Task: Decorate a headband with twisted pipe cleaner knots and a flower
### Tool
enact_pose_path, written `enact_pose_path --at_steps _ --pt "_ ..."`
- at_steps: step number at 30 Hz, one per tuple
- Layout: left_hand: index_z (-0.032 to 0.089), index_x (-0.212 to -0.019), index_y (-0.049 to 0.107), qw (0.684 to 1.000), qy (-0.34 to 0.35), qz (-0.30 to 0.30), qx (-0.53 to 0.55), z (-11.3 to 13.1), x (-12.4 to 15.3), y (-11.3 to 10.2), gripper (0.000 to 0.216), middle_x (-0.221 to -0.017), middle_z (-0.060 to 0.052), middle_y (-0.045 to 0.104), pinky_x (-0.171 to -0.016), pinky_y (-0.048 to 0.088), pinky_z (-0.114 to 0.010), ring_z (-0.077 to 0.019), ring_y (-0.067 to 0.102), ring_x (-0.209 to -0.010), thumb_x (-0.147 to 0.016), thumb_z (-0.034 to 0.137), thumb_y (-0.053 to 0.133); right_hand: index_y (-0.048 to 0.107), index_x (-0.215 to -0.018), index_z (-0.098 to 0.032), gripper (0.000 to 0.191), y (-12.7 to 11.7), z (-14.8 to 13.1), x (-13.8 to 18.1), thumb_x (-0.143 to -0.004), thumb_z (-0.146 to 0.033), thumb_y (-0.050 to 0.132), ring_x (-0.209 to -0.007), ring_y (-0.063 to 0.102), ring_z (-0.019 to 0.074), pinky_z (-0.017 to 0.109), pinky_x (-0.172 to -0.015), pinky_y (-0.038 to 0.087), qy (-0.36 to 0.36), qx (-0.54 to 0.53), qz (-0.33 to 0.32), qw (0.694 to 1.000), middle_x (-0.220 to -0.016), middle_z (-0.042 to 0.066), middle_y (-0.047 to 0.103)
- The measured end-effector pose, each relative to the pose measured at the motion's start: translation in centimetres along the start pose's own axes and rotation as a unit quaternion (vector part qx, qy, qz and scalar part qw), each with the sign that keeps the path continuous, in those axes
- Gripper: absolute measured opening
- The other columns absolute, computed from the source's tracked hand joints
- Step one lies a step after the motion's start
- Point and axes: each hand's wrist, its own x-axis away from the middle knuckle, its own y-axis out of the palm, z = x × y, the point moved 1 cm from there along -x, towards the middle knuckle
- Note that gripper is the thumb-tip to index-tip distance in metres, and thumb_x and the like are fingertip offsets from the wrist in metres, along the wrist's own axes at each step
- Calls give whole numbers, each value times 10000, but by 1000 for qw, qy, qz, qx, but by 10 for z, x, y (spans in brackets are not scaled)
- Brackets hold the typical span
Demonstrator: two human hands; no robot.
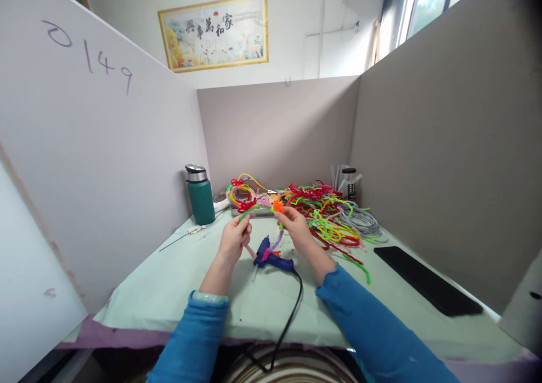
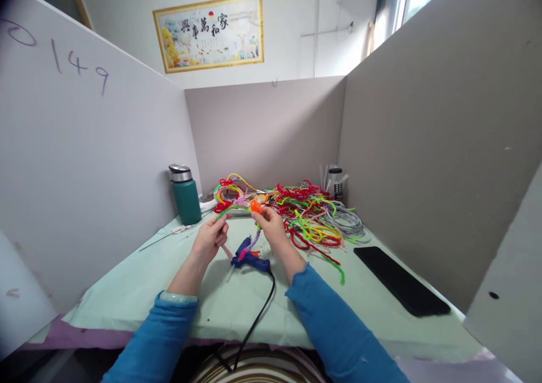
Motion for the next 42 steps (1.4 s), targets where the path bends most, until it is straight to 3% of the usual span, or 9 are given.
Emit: enact_pose_path --at_steps 4,10,18,26,31,35,39,42 --pt "143 -894 573 1000 0 -2 2 0 1 3 379 -508 80 459 -331 119 -165 6 211 -311 -667 413 711 561 -747 -169 281 0 0 1 -669 -417 666 -557 437 94 214 -511 358 -6 -1 7 1000 -646 -26 516" --pt "169 -676 442 999 19 22 21 0 1 5 377 -526 74 481 -323 132 -170 9 223 -306 -669 438 706 553 -738 -172 274 1 5 0 -694 -432 627 -567 458 107 222 -528 388 -37 43 12 998 -629 -21 510" --pt "173 -682 425 998 11 35 53 -4 1 8 393 -490 90 451 -322 121 -170 7 202 -297 -651 430 722 550 -681 -166 258 5 9 2 -713 -414 616 -531 446 101 227 -516 363 -55 76 39 995 -576 -33 502" --pt "182 -693 405 994 28 58 87 -2 -2 1 394 -489 99 435 -325 141 -170 -1 227 -300 -675 437 706 587 -930 -150 382 7 10 5 -698 -449 638 -531 530 118 242 -519 433 0 71 12 997 -690 29 645" --pt "184 -682 396 993 29 69 90 0 -2 0 400 -484 102 414 -327 144 -169 -2 225 -305 -680 442 701 626 -738 -161 307 4 8 9 -778 -454 546 -475 484 106 218 -460 385 -23 153 -18 988 -574 17 619" --pt "181 -661 393 993 32 72 90 -1 -2 0 406 -472 107 369 -333 145 -170 -3 213 -314 -677 440 705 611 -731 -178 310 5 4 13 -782 -474 537 -441 459 100 217 -428 360 -40 158 -27 986 -583 10 624" --pt "161 -773 519 993 48 51 91 -1 -2 3 332 -529 87 426 -384 265 -164 -16 325 -380 -657 390 732 566 -692 -185 324 5 1 12 -780 -496 541 -435 467 95 218 -428 366 -46 127 -10 991 -615 7 624" --pt "156 -879 585 993 60 62 77 -1 -2 4 348 -719 7 568 -564 436 -206 -77 534 -608 -650 373 732 550 -699 -185 334 1 0 9 -778 -509 544 -424 453 89 217 -412 366 -43 103 22 994 -630 7 617"
